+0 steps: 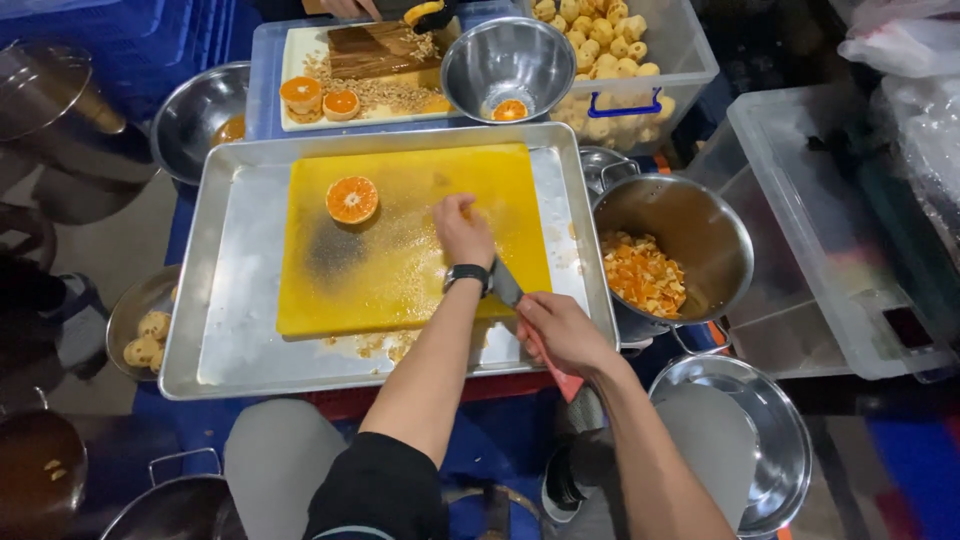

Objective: The person cuts oranges into small pieces on a yellow cutting board using a knife. They repeatedly slice the fruit and transfer the chopped pieces into a metal bowl. The person also handles whole oranges and orange halves during the process.

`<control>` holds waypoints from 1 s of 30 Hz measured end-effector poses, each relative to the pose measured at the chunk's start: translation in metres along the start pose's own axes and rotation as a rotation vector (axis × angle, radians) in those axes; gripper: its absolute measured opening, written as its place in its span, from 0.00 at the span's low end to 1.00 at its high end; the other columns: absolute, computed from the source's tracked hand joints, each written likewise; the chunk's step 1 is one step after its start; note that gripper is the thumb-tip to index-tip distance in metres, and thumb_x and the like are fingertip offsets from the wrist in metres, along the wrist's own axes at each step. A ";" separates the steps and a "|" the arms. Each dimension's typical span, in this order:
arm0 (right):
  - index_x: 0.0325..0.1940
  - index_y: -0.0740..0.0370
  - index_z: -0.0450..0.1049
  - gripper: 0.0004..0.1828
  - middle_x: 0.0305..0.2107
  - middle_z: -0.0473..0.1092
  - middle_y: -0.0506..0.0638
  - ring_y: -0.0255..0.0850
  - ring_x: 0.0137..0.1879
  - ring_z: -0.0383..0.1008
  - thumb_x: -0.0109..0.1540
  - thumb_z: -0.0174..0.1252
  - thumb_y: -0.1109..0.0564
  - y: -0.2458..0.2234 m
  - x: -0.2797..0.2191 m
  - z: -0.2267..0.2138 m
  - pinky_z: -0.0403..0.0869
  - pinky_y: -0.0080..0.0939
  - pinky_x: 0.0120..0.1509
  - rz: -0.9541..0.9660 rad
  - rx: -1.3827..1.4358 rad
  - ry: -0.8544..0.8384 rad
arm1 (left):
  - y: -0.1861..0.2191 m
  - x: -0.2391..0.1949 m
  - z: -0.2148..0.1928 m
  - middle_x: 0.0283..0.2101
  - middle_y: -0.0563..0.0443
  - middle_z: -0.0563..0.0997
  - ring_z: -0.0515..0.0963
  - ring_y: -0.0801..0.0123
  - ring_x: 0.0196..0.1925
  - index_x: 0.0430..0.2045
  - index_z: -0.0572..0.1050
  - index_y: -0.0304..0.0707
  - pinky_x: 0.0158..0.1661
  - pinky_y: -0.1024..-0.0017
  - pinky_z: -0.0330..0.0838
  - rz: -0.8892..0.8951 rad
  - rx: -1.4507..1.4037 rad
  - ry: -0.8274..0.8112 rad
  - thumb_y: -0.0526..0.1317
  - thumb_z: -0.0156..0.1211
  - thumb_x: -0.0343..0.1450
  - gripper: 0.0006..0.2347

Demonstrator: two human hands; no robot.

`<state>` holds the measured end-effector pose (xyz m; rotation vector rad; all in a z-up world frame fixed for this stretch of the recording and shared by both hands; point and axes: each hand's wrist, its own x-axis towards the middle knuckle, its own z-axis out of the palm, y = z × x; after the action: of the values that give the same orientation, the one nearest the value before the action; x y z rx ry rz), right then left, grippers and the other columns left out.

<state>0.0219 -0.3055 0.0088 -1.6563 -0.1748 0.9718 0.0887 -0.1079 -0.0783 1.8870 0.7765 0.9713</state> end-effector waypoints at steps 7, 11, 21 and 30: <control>0.41 0.69 0.75 0.17 0.19 0.71 0.60 0.47 0.19 0.73 0.71 0.45 0.56 -0.061 -0.096 -0.051 0.74 0.44 0.20 -0.141 -0.104 0.338 | 0.125 -0.016 0.087 0.39 0.52 0.75 0.75 0.55 0.45 0.37 0.76 0.47 0.54 0.64 0.70 0.239 -0.360 -0.087 0.26 0.48 0.71 0.12; 0.51 0.76 0.70 0.15 0.23 0.71 0.61 0.44 0.22 0.72 0.72 0.46 0.58 -0.049 -0.124 -0.102 0.76 0.43 0.23 -0.194 -0.087 0.581 | 0.148 -0.057 0.165 0.44 0.44 0.73 0.76 0.47 0.52 0.47 0.72 0.43 0.59 0.57 0.71 0.177 -0.407 -0.260 0.29 0.53 0.71 0.12; 0.66 0.78 0.65 0.24 0.28 0.70 0.64 0.46 0.26 0.73 0.70 0.50 0.57 -0.048 -0.128 -0.145 0.79 0.48 0.28 0.128 0.015 0.613 | 0.109 -0.076 0.185 0.51 0.42 0.75 0.79 0.50 0.58 0.55 0.71 0.44 0.59 0.56 0.74 0.132 -0.021 -0.903 0.41 0.58 0.75 0.14; 0.15 0.65 0.81 0.21 0.13 0.74 0.68 0.58 0.19 0.79 0.61 0.54 0.58 0.002 0.038 -0.210 0.78 0.56 0.23 0.656 -0.934 0.444 | 0.138 -0.023 0.047 0.48 0.37 0.78 0.87 0.55 0.42 0.50 0.76 0.35 0.46 0.68 0.84 -0.081 -0.535 -0.667 0.18 0.48 0.69 0.19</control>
<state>0.1861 -0.4398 -0.0110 -2.8602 0.2859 1.0221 0.1367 -0.2066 0.0212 1.5358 0.1641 0.3857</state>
